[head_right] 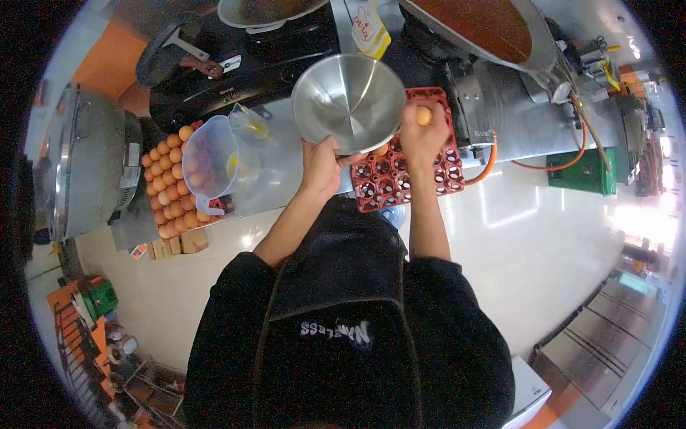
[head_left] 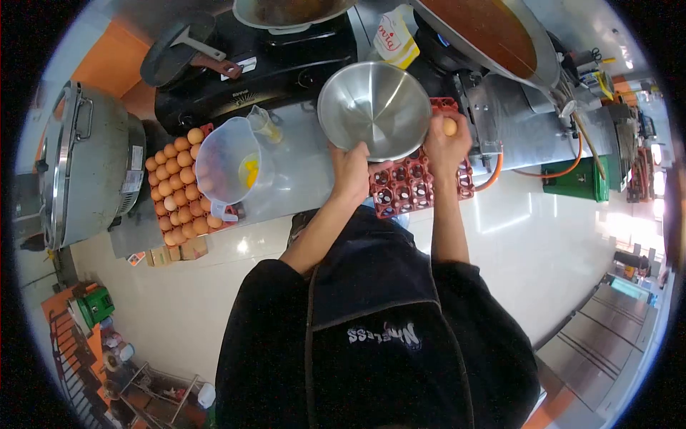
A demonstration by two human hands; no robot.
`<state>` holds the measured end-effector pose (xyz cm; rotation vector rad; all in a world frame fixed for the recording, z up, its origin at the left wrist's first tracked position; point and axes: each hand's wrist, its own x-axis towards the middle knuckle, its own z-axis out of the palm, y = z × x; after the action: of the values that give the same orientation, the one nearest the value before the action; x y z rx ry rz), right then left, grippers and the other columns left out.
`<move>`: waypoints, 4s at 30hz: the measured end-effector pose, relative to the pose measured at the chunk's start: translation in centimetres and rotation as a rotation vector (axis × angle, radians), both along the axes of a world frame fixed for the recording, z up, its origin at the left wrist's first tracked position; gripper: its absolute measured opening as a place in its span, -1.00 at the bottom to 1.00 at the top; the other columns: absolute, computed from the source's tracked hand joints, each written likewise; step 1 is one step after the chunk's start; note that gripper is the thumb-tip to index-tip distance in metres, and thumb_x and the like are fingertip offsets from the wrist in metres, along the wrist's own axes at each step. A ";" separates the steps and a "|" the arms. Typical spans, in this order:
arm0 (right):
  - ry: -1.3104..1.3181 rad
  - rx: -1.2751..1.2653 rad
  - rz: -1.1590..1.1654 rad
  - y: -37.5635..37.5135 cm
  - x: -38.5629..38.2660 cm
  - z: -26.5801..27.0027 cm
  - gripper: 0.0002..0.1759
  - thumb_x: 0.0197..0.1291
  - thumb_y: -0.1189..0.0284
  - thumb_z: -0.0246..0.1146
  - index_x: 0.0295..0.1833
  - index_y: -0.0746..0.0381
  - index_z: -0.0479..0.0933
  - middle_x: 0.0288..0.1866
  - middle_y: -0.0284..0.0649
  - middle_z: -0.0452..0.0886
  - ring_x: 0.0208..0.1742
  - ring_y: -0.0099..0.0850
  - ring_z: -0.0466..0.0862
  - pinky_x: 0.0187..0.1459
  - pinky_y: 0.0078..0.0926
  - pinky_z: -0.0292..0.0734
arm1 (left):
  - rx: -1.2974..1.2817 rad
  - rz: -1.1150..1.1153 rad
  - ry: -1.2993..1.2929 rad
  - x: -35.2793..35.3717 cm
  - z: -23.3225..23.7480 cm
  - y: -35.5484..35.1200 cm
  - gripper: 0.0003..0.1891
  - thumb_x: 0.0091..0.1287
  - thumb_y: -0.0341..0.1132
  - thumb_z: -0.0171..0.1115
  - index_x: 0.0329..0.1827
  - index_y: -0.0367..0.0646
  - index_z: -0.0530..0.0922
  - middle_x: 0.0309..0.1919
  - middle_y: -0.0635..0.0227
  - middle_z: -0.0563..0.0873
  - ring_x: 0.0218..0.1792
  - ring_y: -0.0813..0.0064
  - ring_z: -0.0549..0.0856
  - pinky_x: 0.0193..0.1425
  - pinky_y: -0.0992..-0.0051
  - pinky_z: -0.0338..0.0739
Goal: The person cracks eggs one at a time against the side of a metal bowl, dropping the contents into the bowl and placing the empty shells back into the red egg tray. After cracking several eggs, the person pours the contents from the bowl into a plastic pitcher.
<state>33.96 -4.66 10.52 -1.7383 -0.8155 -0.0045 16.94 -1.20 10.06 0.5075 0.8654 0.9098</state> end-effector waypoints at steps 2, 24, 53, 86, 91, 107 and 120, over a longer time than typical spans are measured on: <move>0.157 0.044 -0.103 -0.3 0.5 0.9 -0.77 0.20 0.37 0.37 -0.24 0.36 0.61 -0.41 -0.12 0.70 -0.39 -0.43 0.66 -0.21 -0.43 0.61 | -0.019 -0.002 0.038 -0.6 0.4 -0.1 -0.35 0.26 -0.56 0.01 0.43 -0.03 0.07 0.21 0.09 0.48 0.02 0.18 0.71 -0.24 0.32 0.86; -0.794 -0.767 0.737 4.8 -2.8 -0.8 -0.46 0.39 -0.09 0.13 -0.01 0.22 0.38 -0.23 0.03 0.68 -0.25 0.03 0.74 -0.29 -0.07 0.66 | 0.002 -0.075 0.087 0.4 -3.0 -2.1 -0.26 0.24 -0.59 -0.05 0.51 -0.02 -0.05 0.19 0.08 0.44 -0.02 0.16 0.72 -0.25 0.32 0.88; 0.843 -0.206 0.867 3.0 2.6 7.5 -0.57 0.47 0.22 0.18 0.26 0.28 0.44 -0.15 -0.16 0.65 -0.44 -0.48 0.49 -0.43 -0.55 0.41 | 0.005 -0.080 0.050 -6.7 1.5 0.2 -0.41 0.20 -0.53 0.08 0.37 -0.18 0.29 0.03 0.15 0.66 -0.13 0.26 0.77 -0.38 0.35 0.83; 0.383 -0.198 0.508 -2.9 0.4 -4.4 -0.50 0.18 0.53 0.34 0.27 0.31 0.48 0.04 -0.20 0.62 0.08 -0.42 0.63 0.06 -0.44 0.65 | 1.036 0.166 1.440 -27.2 7.8 4.5 -0.12 0.20 -0.59 0.01 0.66 -0.04 0.00 0.46 -0.17 0.34 0.39 -0.09 0.45 0.50 0.17 0.29; 1.284 0.269 0.556 -2.0 -1.7 -2.4 -0.65 0.35 0.45 0.18 0.20 0.31 0.46 -0.03 -0.12 0.57 0.00 -0.32 0.63 -0.01 -0.42 0.69 | 1.090 0.118 1.462 -26.7 7.5 4.1 -0.12 0.16 -0.56 0.00 0.65 -0.10 0.02 0.48 -0.17 0.30 0.44 -0.11 0.38 0.51 0.16 0.27; 0.713 -0.030 0.488 2.2 -5.9 2.5 -0.82 0.31 0.43 0.34 -0.12 0.34 0.57 -0.44 -0.30 0.61 -0.46 -0.58 0.58 -0.42 -0.55 0.50 | 0.218 0.484 0.361 -19.7 4.4 0.3 -0.44 0.25 -0.53 0.01 0.37 -0.36 0.23 0.16 0.04 0.53 -0.17 0.23 0.77 -0.41 0.39 0.81; -0.125 0.020 0.080 1.3 -2.7 2.7 -0.79 0.19 0.38 0.38 -0.20 0.32 0.64 -0.40 -0.09 0.71 -0.42 -0.36 0.69 -0.28 -0.41 0.62 | 0.035 0.113 -0.030 -2.8 3.8 -0.8 -0.42 0.22 -0.59 0.02 0.36 -0.20 0.25 0.10 0.10 0.60 -0.10 0.26 0.76 -0.34 0.37 0.84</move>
<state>31.23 -3.38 13.23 -1.6984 -0.9728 -0.0676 14.12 -2.03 13.81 0.4775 0.8585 1.0349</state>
